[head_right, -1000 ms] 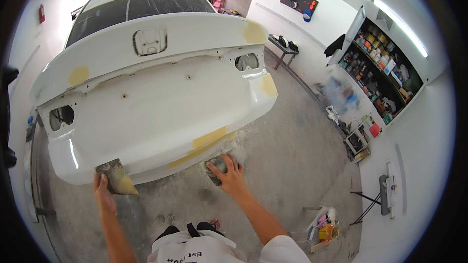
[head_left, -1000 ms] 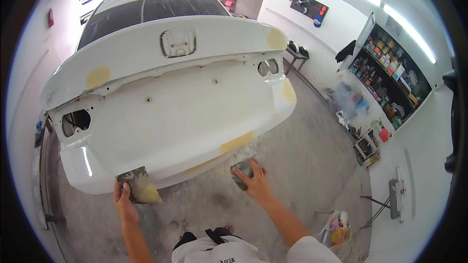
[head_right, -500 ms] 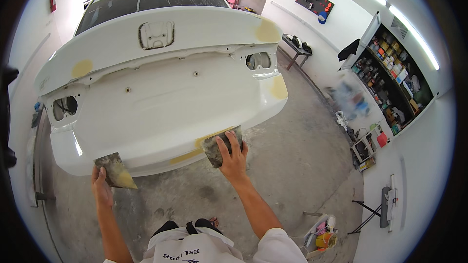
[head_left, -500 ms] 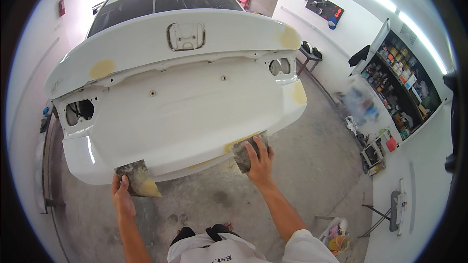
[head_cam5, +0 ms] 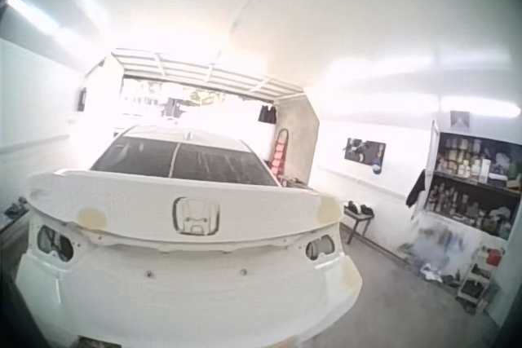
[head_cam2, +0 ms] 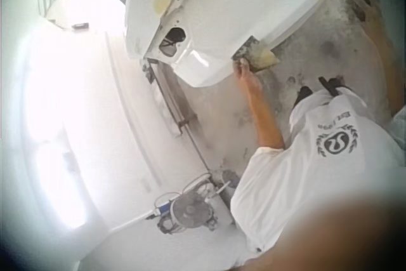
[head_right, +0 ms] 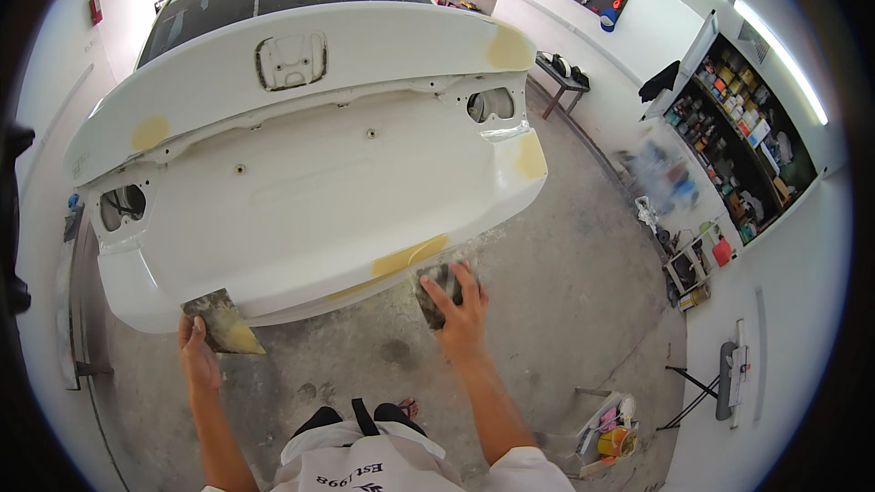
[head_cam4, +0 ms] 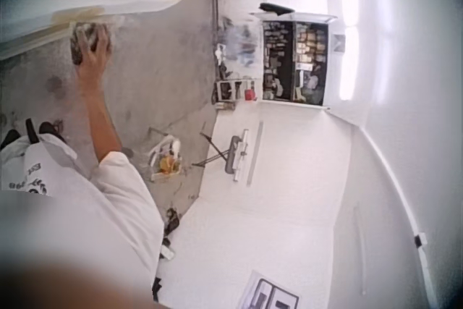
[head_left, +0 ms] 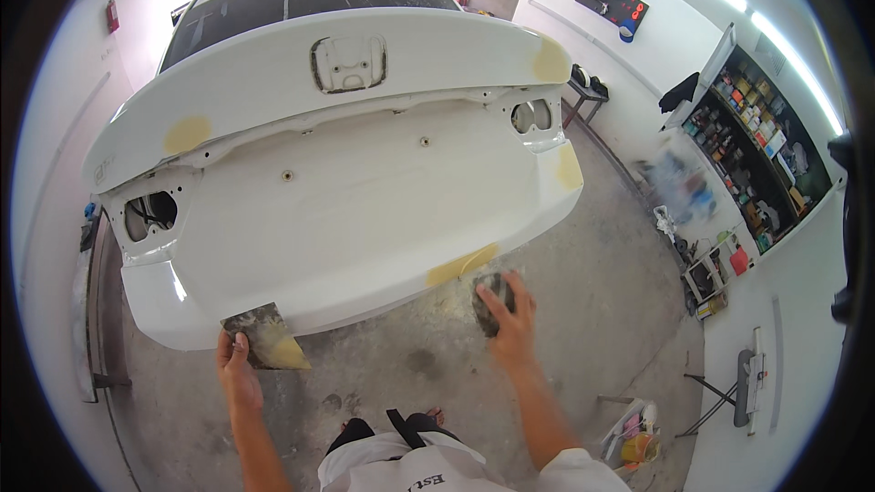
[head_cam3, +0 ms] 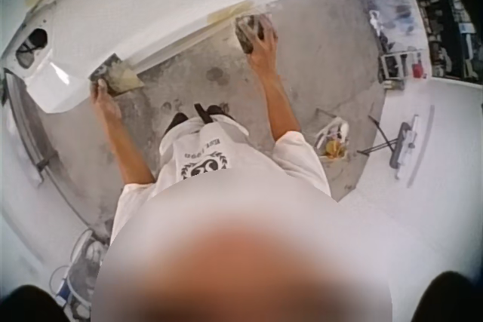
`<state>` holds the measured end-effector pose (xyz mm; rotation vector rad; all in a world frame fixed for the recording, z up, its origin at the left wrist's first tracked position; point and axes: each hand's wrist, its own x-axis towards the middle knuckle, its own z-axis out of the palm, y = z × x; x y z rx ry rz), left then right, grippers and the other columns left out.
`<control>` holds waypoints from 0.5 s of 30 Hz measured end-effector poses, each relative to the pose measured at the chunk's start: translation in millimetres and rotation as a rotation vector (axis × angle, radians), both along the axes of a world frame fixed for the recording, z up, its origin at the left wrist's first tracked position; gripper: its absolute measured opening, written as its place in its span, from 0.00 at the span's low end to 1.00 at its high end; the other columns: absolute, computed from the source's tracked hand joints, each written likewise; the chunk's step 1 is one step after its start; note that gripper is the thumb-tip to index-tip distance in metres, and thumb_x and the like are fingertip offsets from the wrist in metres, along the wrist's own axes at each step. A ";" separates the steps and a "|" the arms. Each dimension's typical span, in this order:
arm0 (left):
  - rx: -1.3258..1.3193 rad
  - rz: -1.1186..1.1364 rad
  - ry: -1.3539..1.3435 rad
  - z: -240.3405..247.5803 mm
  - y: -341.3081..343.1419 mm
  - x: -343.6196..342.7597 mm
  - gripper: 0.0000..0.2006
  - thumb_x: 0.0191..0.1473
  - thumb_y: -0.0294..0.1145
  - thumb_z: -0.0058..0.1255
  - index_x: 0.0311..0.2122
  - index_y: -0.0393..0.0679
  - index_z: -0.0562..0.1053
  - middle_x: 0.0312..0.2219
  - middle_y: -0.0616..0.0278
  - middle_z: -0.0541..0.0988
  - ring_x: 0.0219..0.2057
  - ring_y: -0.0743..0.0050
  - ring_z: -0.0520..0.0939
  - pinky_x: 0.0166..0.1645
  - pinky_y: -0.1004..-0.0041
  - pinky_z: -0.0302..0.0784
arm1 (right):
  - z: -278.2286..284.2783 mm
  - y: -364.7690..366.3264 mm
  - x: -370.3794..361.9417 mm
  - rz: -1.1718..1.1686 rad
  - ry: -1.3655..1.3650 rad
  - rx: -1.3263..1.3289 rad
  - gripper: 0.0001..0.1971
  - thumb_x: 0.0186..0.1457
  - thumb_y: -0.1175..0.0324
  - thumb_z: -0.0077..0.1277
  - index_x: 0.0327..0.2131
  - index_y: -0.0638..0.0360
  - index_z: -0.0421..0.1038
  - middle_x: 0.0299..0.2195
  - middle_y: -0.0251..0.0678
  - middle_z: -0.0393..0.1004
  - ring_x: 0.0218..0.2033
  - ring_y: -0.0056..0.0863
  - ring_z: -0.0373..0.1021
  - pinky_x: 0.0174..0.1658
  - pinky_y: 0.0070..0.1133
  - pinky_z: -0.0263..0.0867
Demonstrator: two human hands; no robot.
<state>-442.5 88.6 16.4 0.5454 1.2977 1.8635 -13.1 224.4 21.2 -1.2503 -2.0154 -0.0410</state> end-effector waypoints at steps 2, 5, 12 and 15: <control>0.007 0.001 0.008 2.7 0.3 0.5 0.22 0.65 0.35 0.56 0.60 0.40 0.72 0.53 0.68 0.78 0.56 0.76 0.72 0.65 0.69 0.60 | 39.3 12.6 1.2 0.028 -0.122 -0.035 0.32 0.49 0.71 0.64 0.57 0.26 0.74 0.64 0.35 0.63 0.68 0.52 0.56 0.62 0.56 0.51; -0.007 -0.001 0.011 9.4 2.0 2.2 0.21 0.64 0.35 0.57 0.59 0.40 0.72 0.51 0.68 0.79 0.53 0.78 0.74 0.63 0.71 0.62 | 79.8 26.4 -9.7 0.024 -0.347 -0.118 0.34 0.50 0.74 0.62 0.58 0.23 0.73 0.64 0.33 0.60 0.69 0.53 0.54 0.64 0.60 0.50; -0.046 0.003 0.022 19.6 2.2 6.7 0.17 0.64 0.34 0.57 0.55 0.40 0.75 0.45 0.71 0.80 0.48 0.81 0.75 0.60 0.73 0.64 | 93.2 24.4 -32.4 0.074 -0.398 -0.296 0.35 0.51 0.78 0.59 0.57 0.21 0.72 0.63 0.31 0.59 0.70 0.52 0.53 0.66 0.63 0.49; -0.040 0.001 0.029 18.8 3.0 5.8 0.17 0.64 0.34 0.57 0.55 0.40 0.75 0.44 0.71 0.80 0.48 0.81 0.75 0.60 0.74 0.64 | 88.8 22.5 -32.4 0.082 -0.381 -0.299 0.34 0.51 0.79 0.59 0.56 0.22 0.73 0.62 0.31 0.60 0.70 0.50 0.53 0.66 0.63 0.48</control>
